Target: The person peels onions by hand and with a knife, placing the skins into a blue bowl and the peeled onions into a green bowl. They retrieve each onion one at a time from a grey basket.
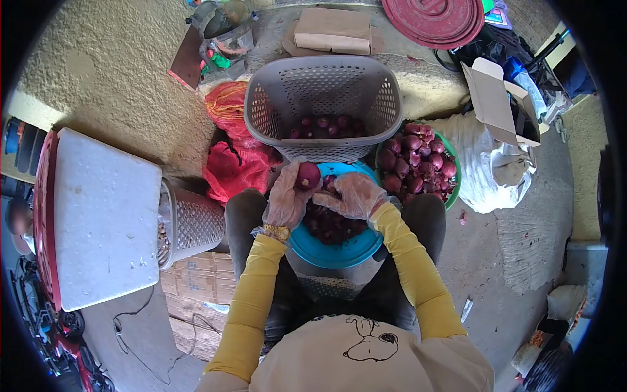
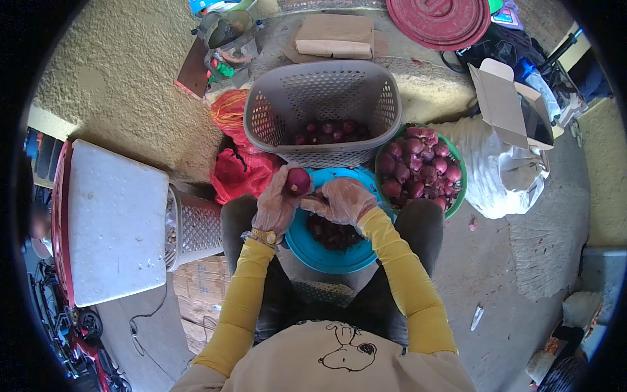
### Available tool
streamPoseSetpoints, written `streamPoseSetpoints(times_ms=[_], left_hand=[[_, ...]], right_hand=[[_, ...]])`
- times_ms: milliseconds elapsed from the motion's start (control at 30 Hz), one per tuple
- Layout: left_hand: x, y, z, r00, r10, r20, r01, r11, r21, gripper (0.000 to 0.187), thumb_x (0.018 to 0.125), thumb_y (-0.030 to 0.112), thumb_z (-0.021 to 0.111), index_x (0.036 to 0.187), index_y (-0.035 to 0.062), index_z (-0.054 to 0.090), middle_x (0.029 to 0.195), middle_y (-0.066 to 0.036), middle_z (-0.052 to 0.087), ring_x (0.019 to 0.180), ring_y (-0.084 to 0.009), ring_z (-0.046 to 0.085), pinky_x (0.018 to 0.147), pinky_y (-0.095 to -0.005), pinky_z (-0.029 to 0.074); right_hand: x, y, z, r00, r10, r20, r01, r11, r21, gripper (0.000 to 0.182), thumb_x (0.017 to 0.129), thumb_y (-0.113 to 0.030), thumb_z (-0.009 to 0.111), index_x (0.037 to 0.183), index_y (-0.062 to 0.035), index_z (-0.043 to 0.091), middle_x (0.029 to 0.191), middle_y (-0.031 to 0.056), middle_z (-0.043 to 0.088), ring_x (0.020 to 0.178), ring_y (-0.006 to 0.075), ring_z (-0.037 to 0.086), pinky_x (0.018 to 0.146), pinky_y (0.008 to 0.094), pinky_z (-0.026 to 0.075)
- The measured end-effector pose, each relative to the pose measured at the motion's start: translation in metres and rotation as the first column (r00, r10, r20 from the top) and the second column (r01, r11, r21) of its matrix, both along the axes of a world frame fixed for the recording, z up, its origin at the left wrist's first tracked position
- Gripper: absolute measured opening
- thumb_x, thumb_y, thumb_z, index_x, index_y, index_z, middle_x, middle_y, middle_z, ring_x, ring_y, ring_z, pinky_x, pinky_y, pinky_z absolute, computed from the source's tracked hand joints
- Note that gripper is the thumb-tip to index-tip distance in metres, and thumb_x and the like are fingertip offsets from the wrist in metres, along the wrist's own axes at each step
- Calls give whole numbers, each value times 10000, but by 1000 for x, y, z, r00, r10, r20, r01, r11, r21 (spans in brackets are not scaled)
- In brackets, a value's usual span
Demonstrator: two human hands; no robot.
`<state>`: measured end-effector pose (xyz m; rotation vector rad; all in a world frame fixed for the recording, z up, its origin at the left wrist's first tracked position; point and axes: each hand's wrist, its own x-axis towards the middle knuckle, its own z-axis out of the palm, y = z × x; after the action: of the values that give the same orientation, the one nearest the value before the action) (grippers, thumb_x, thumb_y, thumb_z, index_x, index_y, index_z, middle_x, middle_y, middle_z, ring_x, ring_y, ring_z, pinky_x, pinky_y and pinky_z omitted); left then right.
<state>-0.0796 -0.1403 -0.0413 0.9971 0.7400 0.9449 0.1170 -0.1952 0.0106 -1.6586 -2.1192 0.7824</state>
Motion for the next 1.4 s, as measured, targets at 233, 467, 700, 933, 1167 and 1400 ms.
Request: streamPoseSetpoints(times_ms=[233,467,700,933,1167,1400], left_hand=[[2,3,25,903,250,350,-26,844,-536,449,1043,365,628,1318,19,551,1251,-142,596,1147,-330,630,892,-424,596],[-3,9,11,865,178,470,92,863,-496,439,1007,348,675,1281,26,559,1161,-110,627,1043,-274,637,816,-359,600],[-2,9,32,735,256,628,265,743,-614,434,1040,414,608,1258,39,586,1138,-155,642,1024,-331,652,726,-350,592],[-4,3,30,821,172,544,185,821,-539,567,1068,481,515,1366,-1,541,1228,-187,626,1202,-375,607,856,-466,633],[6,8,-11,814,321,485,31,809,-587,512,1077,457,512,1286,-7,563,1233,-192,618,1162,-377,618,966,-507,591],[39,61,6,986,96,138,-46,943,-329,443,1084,319,543,1309,-56,472,1311,-239,557,1227,-401,564,1054,-545,536]], right_hand=[[7,-1,-19,954,-33,297,121,951,-283,718,965,-721,477,1006,-75,788,988,206,743,954,397,708,862,481,547],[2,-1,-4,867,-33,498,239,904,-356,721,854,-748,626,1045,-71,785,1044,190,756,1016,394,714,900,479,562],[0,-3,-13,866,-50,498,272,882,-385,702,833,-716,676,1091,-70,773,1094,198,749,1052,390,712,932,472,562],[0,-4,-24,885,-66,461,257,895,-365,645,884,-655,661,1124,-64,761,1142,184,745,1104,366,702,962,458,547],[0,-8,-25,882,-7,471,247,859,-449,605,922,-622,623,1097,-58,751,1105,186,747,1114,364,691,976,464,534],[4,-11,-30,889,2,457,251,834,-492,565,934,-613,614,1152,-110,753,1136,171,744,1126,350,693,988,461,532]])
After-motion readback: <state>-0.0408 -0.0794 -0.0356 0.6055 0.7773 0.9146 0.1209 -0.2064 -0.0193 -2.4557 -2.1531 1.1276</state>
